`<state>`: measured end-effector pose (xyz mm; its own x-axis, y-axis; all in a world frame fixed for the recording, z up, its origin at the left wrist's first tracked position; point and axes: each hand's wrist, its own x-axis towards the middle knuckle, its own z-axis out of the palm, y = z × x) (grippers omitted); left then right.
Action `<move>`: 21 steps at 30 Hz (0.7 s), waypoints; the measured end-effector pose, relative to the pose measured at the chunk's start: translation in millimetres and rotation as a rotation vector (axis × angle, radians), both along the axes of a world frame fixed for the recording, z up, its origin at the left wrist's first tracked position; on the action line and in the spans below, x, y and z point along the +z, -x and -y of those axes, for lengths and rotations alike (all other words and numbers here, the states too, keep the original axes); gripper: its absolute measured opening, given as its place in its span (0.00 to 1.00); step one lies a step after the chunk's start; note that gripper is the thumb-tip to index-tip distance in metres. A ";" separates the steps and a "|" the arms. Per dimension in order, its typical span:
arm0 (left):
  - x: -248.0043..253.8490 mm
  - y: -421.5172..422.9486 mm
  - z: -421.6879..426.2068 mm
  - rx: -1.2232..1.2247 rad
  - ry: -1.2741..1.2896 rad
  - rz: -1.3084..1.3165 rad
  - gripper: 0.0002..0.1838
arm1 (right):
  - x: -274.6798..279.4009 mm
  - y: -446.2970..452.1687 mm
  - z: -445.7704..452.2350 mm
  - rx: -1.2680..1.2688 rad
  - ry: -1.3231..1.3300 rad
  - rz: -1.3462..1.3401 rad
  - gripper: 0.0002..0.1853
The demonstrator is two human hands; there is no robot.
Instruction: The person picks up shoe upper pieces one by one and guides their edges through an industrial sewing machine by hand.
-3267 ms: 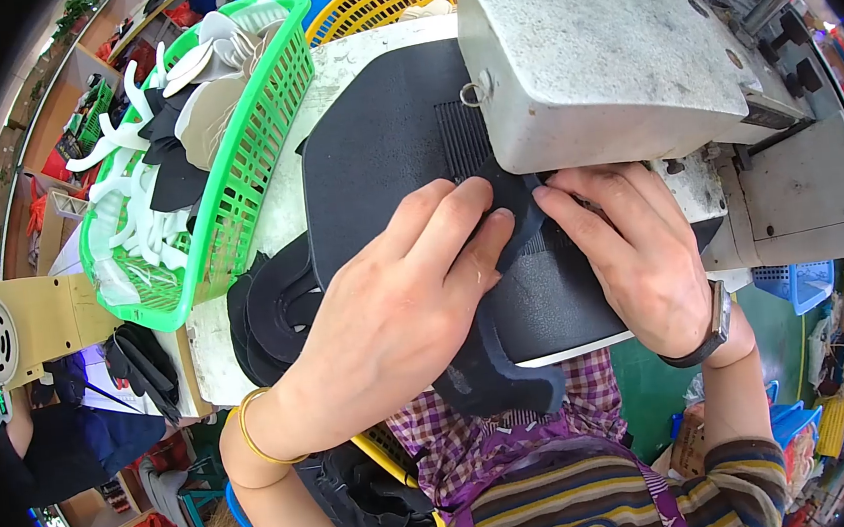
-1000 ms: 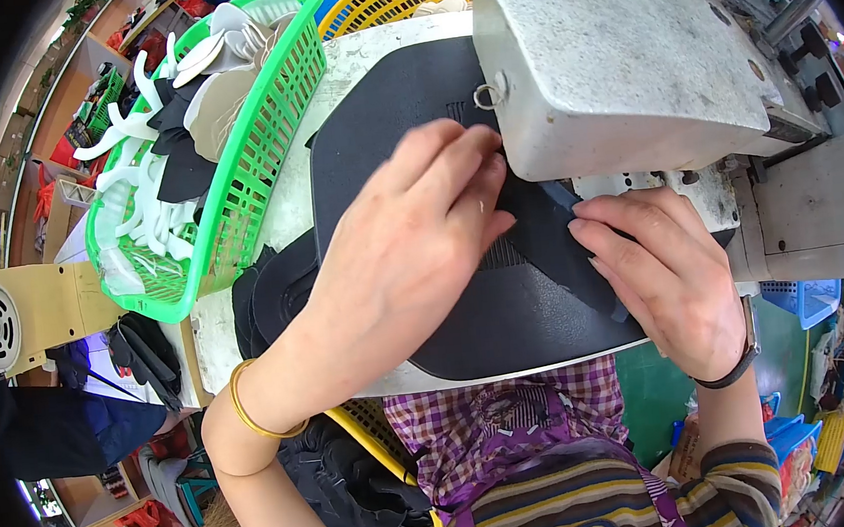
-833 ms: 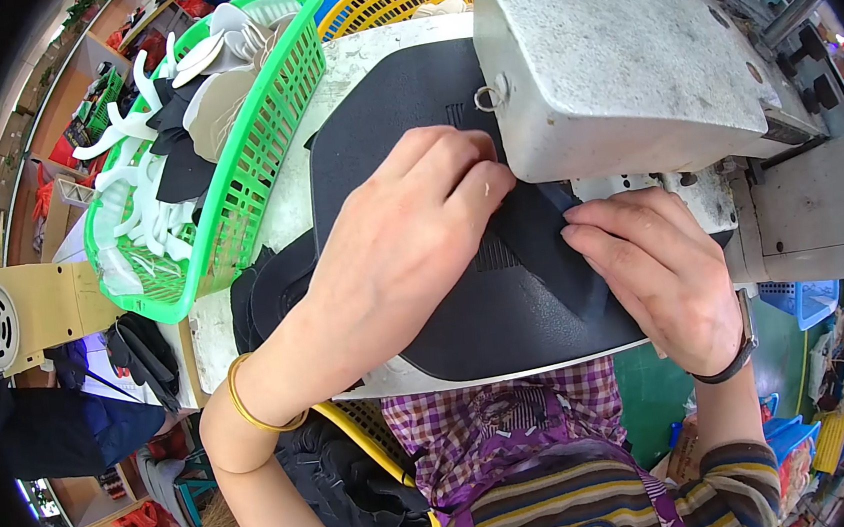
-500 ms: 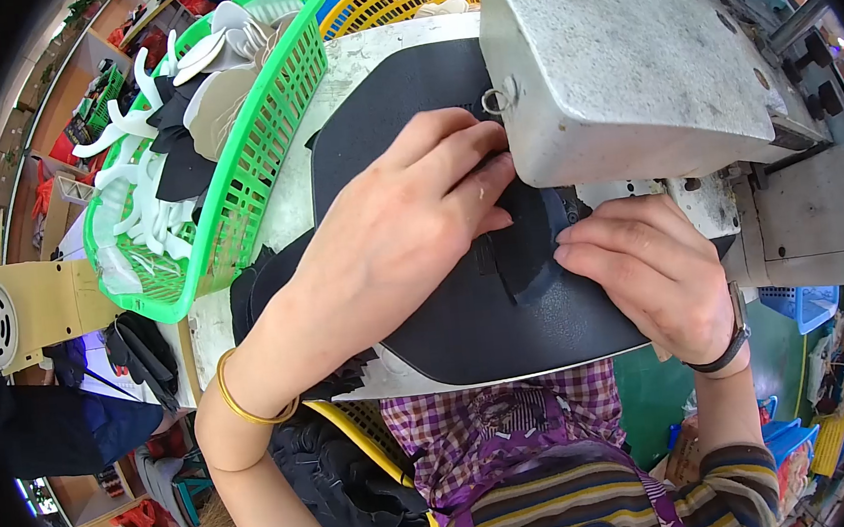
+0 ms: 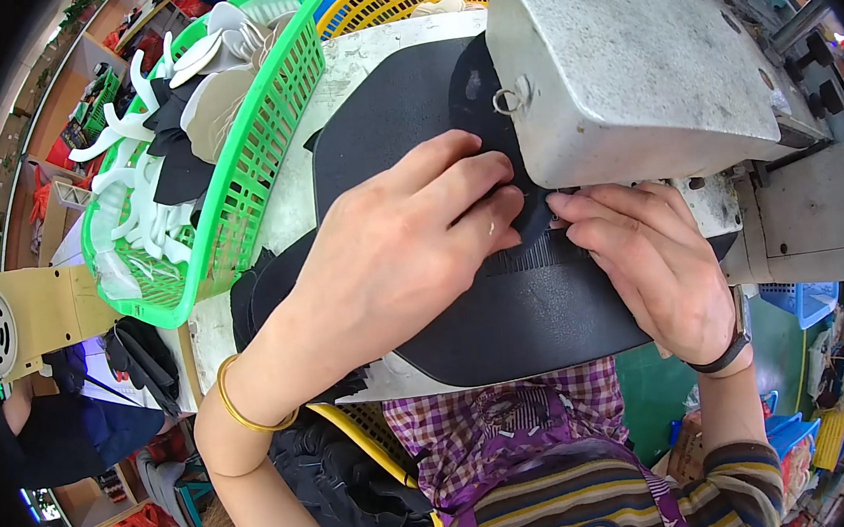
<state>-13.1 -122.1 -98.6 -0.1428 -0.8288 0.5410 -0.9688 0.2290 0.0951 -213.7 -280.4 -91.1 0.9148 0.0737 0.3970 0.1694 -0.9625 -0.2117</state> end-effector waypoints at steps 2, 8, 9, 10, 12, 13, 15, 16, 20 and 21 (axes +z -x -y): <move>0.8 3.7 -2.2 0.031 -0.019 0.002 0.20 | 0.5 0.2 -0.4 -0.004 0.000 -0.004 0.18; 7.1 13.6 -7.1 0.116 -0.103 0.013 0.31 | 1.4 0.0 -1.4 -0.018 -0.019 0.006 0.19; 8.2 14.6 -7.2 0.126 -0.115 0.030 0.32 | 0.8 0.4 -1.2 -0.019 -0.021 0.004 0.19; 9.0 15.8 -7.4 0.136 -0.127 0.046 0.33 | 0.6 0.8 -1.1 -0.020 -0.023 0.003 0.19; 10.3 18.4 -7.1 0.160 -0.140 0.063 0.36 | 1.2 1.0 -1.2 -0.025 -0.028 -0.004 0.19; 10.7 19.7 -7.3 0.173 -0.147 0.071 0.37 | 1.3 1.1 -1.5 -0.028 -0.032 -0.008 0.19; 10.9 22.1 -7.7 0.200 -0.167 0.073 0.40 | -0.2 0.9 -1.8 -0.029 -0.034 0.001 0.19; 11.0 23.4 -7.7 0.213 -0.176 0.074 0.42 | -0.6 1.0 -1.8 -0.031 -0.034 0.006 0.19; 12.6 28.9 -7.2 0.272 -0.230 0.063 0.46 | 2.1 2.7 -0.5 -0.006 -0.012 -0.030 0.18; 11.6 28.3 -6.3 0.279 -0.226 0.054 0.47 | 2.6 2.8 -0.6 -0.004 -0.006 -0.034 0.18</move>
<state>-41.4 -115.7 -87.0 0.0827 -0.9377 0.3374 -0.9960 -0.0663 0.0601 -216.5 -279.8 -88.5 0.9280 0.0674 0.3664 0.1580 -0.9619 -0.2232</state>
